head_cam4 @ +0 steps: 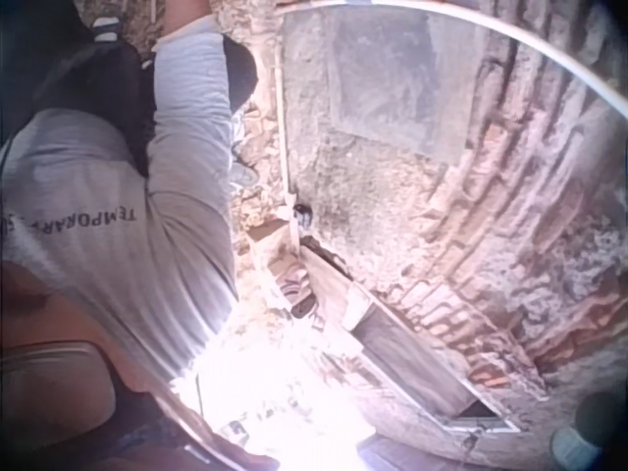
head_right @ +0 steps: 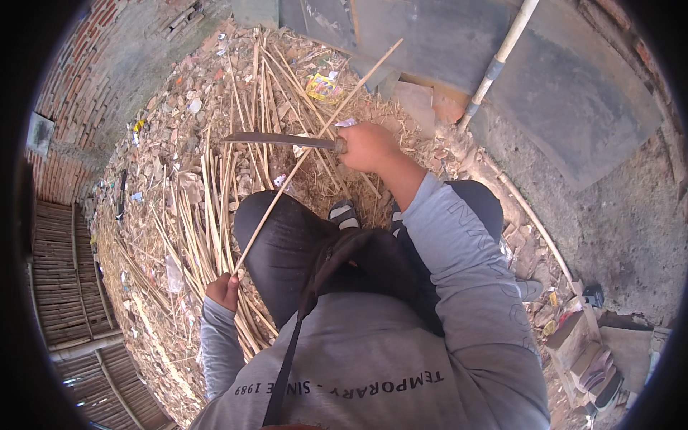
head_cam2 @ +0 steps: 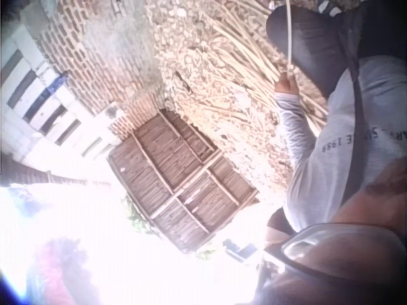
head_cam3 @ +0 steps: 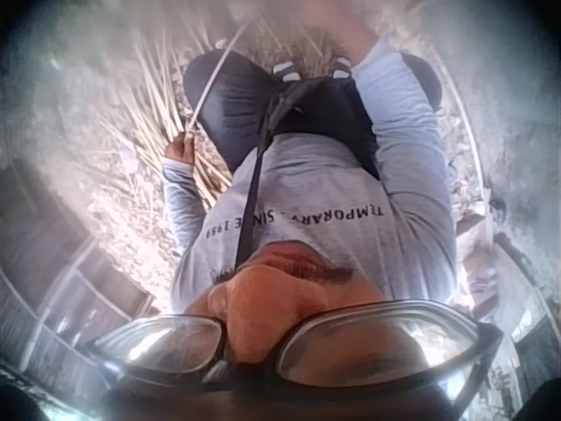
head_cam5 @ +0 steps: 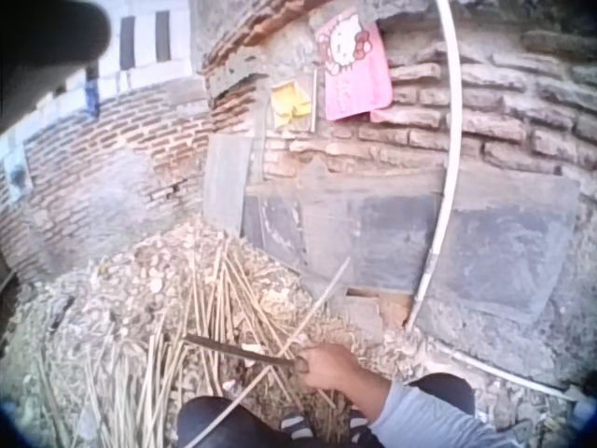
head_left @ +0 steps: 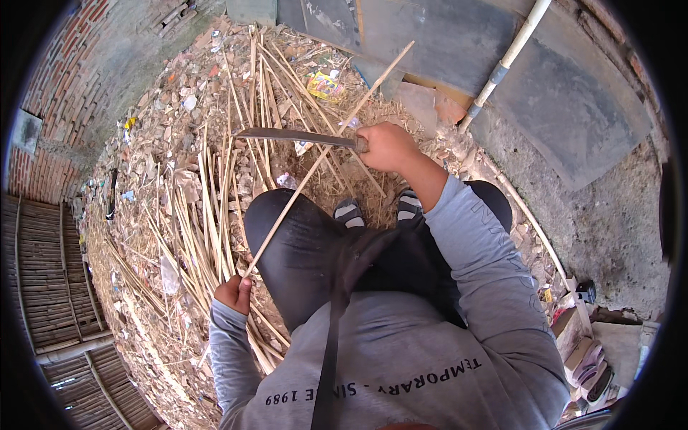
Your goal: The person shaves a thin bamboo strip by pulling it against the blade of a knife while sitting on the ground.
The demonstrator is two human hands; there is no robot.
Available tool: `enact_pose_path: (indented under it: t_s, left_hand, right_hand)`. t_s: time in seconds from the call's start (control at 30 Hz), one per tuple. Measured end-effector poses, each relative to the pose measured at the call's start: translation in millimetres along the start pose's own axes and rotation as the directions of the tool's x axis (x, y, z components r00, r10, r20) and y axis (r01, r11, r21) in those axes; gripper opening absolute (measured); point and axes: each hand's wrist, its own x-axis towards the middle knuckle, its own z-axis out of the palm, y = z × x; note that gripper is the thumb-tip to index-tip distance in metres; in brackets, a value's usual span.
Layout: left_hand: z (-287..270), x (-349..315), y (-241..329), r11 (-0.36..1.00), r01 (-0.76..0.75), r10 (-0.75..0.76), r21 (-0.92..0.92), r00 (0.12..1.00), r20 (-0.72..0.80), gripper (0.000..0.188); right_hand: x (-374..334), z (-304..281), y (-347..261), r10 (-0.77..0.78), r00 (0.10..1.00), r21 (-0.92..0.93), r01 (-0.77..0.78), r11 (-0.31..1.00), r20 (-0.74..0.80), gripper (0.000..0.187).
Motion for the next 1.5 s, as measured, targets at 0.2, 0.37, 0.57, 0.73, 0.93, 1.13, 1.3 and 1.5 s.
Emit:
enact_pose_path:
  t_s: [0.2, 0.37, 0.57, 0.73, 0.93, 1.13, 1.3, 1.5]
  left_hand:
    - [-24, -1, 2, 0.997, 0.035, -0.039, 0.063, 0.997, 0.065, 0.054]
    - [-34, -15, -1, 0.997, 0.057, -0.058, 0.043, 0.997, 0.042, 0.053]
    - [-43, -23, 2, 0.993, 0.077, -0.08, 0.092, 0.996, 0.028, 0.051]
    - [-52, -29, 3, 0.985, 0.11, -0.12, 0.136, 0.99, 0.07, 0.049]
    - [-39, -26, 4, 0.933, 0.12, -0.091, 0.34, 0.991, -0.101, 0.038]
    - [0, -3, 39, 0.919, -0.092, 0.229, 0.384, 0.916, -0.33, 0.037]
    - [30, 14, 53, 0.954, -0.141, 0.22, 0.263, 0.927, -0.302, 0.032]
    - [43, 8, 50, 0.981, -0.074, 0.129, 0.179, 0.939, -0.319, 0.028]
  right_hand:
    - [19, -7, 50, 0.23, 0.951, 0.157, -0.2, 0.967, -0.205, 0.035]
    - [9, -24, 10, 0.306, 0.951, 0.772, -0.234, 0.591, 0.054, 0.041]
    - [10, -15, 12, 0.155, 0.973, 0.906, -0.219, 0.363, 0.173, 0.03]
    - [4, -7, 7, 0.209, 0.952, 0.905, -0.284, 0.318, 0.225, 0.029]
    - [11, 7, 12, 0.257, 0.94, 0.887, -0.305, 0.347, 0.223, 0.027]
    - [1, 12, -10, 0.215, 0.961, 0.881, -0.251, 0.401, 0.175, 0.02]
    - [-11, 7, -35, 0.177, 0.954, 0.864, -0.293, 0.409, 0.24, 0.021]
    - [-15, 5, -41, 0.106, 0.953, 0.864, -0.301, 0.403, 0.283, 0.027]
